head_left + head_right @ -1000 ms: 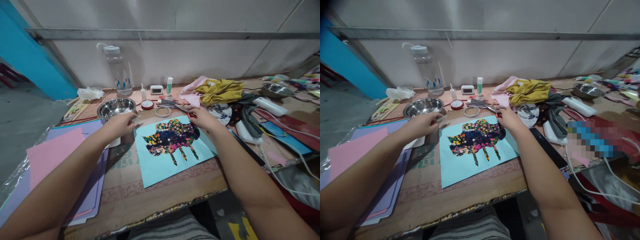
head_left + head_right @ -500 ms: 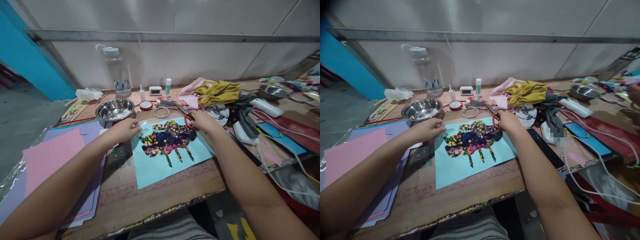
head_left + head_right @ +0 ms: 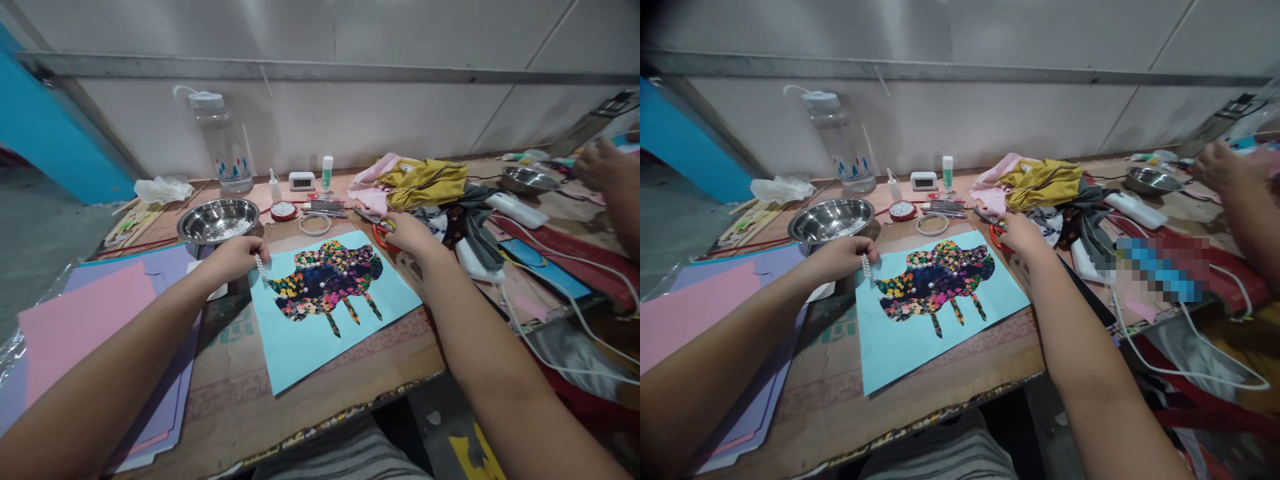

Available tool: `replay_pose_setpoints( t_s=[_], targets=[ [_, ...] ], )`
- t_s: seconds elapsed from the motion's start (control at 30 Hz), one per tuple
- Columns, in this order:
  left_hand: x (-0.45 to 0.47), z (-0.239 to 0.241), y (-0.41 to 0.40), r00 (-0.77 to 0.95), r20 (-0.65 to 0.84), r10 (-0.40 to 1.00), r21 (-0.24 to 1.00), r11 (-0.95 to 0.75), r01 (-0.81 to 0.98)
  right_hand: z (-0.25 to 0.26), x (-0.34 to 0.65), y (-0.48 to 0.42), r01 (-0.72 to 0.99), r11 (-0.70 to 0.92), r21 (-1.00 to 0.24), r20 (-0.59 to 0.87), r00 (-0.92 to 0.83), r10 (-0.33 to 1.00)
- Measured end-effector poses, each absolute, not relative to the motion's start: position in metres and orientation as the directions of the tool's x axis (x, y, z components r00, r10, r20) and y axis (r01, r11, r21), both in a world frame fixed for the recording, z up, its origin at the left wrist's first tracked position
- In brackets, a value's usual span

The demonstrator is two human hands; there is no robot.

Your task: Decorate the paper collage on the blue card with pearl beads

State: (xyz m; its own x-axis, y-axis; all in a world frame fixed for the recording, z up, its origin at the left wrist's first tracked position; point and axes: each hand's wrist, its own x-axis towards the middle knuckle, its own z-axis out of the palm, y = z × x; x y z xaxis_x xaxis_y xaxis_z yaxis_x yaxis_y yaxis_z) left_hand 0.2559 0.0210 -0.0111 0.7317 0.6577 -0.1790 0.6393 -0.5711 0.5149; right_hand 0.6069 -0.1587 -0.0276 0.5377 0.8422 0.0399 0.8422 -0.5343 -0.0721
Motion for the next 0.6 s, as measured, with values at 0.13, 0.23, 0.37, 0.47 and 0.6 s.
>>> replay_pose_setpoints(
  t_s=[0.13, 0.23, 0.37, 0.47, 0.6],
  targets=[
    [0.249, -0.003, 0.028, 0.729, -0.176, 0.662, 0.366, -0.643, 0.672, -0.031, 0.612, -0.16, 0.826, -0.559, -0.068, 0.051, 0.562, 0.825],
    [0.246, -0.001, 0.031, 0.739, -0.148, 0.657, 0.288, -0.686, 0.668, -0.032, 0.609, -0.158, 0.839, -0.54, -0.062, 0.039, 0.543, 0.839],
    [0.248, 0.008, 0.02, 0.766, -0.077, 0.639, 0.238, -0.734, 0.636, -0.029, 0.605, -0.158, 0.843, -0.532, -0.086, 0.033, 0.536, 0.844],
    [0.251, 0.02, 0.005, 0.765, -0.004, 0.644, 0.232, -0.743, 0.627, -0.021, 0.608, -0.163, 0.809, -0.572, -0.131, 0.08, 0.584, 0.808],
    [0.251, 0.026, -0.007, 0.76, 0.067, 0.647, 0.295, -0.74, 0.604, -0.01, 0.621, -0.171, 0.749, -0.627, -0.216, 0.22, 0.663, 0.716]
  ],
)
